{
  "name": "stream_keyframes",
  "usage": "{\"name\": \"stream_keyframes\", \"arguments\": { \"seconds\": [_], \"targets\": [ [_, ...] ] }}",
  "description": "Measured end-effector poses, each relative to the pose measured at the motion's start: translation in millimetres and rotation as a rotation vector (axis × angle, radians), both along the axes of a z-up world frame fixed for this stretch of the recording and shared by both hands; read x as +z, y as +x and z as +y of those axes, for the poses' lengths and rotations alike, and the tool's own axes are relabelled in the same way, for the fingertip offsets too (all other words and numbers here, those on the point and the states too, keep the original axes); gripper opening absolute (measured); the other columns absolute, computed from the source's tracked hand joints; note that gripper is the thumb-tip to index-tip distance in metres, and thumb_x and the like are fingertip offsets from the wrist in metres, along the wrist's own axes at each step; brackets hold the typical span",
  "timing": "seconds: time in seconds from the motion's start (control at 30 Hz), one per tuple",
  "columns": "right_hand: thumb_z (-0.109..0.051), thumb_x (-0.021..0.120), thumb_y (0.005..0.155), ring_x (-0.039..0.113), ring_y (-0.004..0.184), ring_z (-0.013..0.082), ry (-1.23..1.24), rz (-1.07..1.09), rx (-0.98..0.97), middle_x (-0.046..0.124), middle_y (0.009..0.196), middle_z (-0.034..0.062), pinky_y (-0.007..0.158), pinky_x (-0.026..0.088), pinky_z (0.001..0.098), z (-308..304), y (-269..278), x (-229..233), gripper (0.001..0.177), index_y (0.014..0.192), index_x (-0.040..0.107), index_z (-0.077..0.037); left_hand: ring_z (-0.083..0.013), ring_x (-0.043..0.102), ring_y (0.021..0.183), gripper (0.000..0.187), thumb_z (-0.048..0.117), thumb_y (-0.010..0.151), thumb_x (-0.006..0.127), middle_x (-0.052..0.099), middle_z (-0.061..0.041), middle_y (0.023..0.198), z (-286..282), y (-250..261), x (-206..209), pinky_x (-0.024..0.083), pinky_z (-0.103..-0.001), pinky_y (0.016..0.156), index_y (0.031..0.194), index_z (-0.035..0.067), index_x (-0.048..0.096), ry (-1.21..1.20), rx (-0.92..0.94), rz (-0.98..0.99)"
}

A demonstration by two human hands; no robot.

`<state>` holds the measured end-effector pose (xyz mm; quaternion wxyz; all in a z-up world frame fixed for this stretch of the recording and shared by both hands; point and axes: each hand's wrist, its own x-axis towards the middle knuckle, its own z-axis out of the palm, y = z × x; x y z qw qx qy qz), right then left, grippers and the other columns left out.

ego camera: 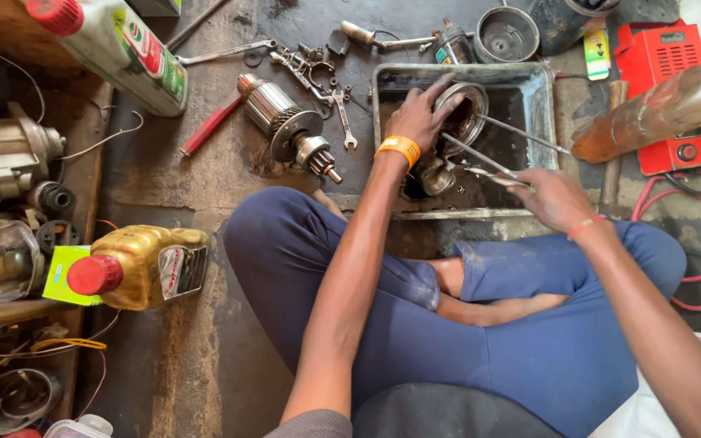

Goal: The person sits on the floor and scrubs a cylindrical metal part inside a tray filled with dark liquid using a wire brush. The person repeatedly dips the part and brush into the liquid and scrubs the interior and exterior surfaces.

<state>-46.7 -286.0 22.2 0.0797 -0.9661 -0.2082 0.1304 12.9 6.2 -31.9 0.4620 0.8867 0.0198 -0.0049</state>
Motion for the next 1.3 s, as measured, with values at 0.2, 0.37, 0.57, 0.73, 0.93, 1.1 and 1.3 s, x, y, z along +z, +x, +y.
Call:
{"name": "stream_keyframes", "arguments": {
  "seconds": [0.2,0.37,0.57,0.73,0.93,1.1,1.3],
  "targets": [
    [-0.029,0.065,0.092,0.069,0.099,0.0391,0.132,-0.031,0.147,0.075,0.107,0.0164,0.083,0.053,0.0474,12,-22,36,0.034,0.122,0.076,-0.018,-0.0442,0.066,0.111,0.066,0.073,0.093,0.043,0.060,-0.018,0.127,7,-4,8,0.054,-0.052,0.093,0.152,0.043,0.043,-0.024,0.027,-0.038],
    [-0.030,0.066,0.094,0.072,0.090,0.0324,-0.005,-0.143,0.060,0.074,0.104,0.0140,0.081,0.055,0.0427,-5,-47,139,0.039,0.131,0.072,-0.018,-0.0466,0.065,0.113,0.065,0.073,0.094,0.040,0.059,-0.019,0.131,3,-3,8,0.053,-0.054,0.095,0.152,0.043,0.044,-0.017,0.035,-0.023],
    [-0.025,0.059,0.096,0.070,0.095,0.0350,-0.246,-0.168,0.271,0.073,0.103,0.0138,0.081,0.055,0.0457,53,40,160,0.044,0.138,0.069,-0.023,-0.0482,0.064,0.113,0.065,0.073,0.094,0.038,0.059,-0.021,0.130,7,-5,13,0.053,-0.054,0.095,0.152,0.043,0.044,-0.025,0.042,-0.010],
    [-0.013,0.058,0.094,0.070,0.099,0.0347,-0.335,-0.292,0.479,0.069,0.104,0.0136,0.083,0.057,0.0454,99,77,87,0.043,0.133,0.071,-0.025,-0.0470,0.065,0.110,0.064,0.072,0.095,0.038,0.060,-0.021,0.127,6,-9,12,0.053,-0.054,0.094,0.152,0.043,0.043,-0.036,0.023,0.004],
    [-0.007,0.059,0.083,0.073,0.088,0.0399,-0.448,-0.053,0.401,0.072,0.100,0.0193,0.075,0.059,0.0501,99,90,70,0.054,0.132,0.070,-0.025,-0.0445,0.067,0.108,0.058,0.067,0.097,0.040,0.062,-0.020,0.121,3,-10,10,0.053,-0.053,0.093,0.150,0.042,0.046,-0.020,-0.031,-0.063],
    [-0.012,0.059,0.089,0.071,0.086,0.0441,-0.310,-0.129,0.476,0.070,0.089,0.0238,0.078,0.056,0.0535,94,74,50,0.031,0.115,0.075,-0.010,-0.0464,0.066,0.106,0.056,0.063,0.098,0.044,0.061,-0.021,0.122,-2,-6,12,0.053,-0.054,0.091,0.150,0.041,0.045,0.004,0.000,-0.050],
    [-0.012,0.060,0.086,0.069,0.085,0.0465,-0.161,0.072,0.358,0.069,0.084,0.0280,0.077,0.056,0.0538,95,66,39,0.035,0.119,0.072,-0.008,-0.0469,0.065,0.106,0.058,0.057,0.097,0.047,0.060,-0.021,0.122,-2,-6,10,0.053,-0.055,0.090,0.152,0.039,0.043,0.069,-0.036,-0.080]
  ]
}}
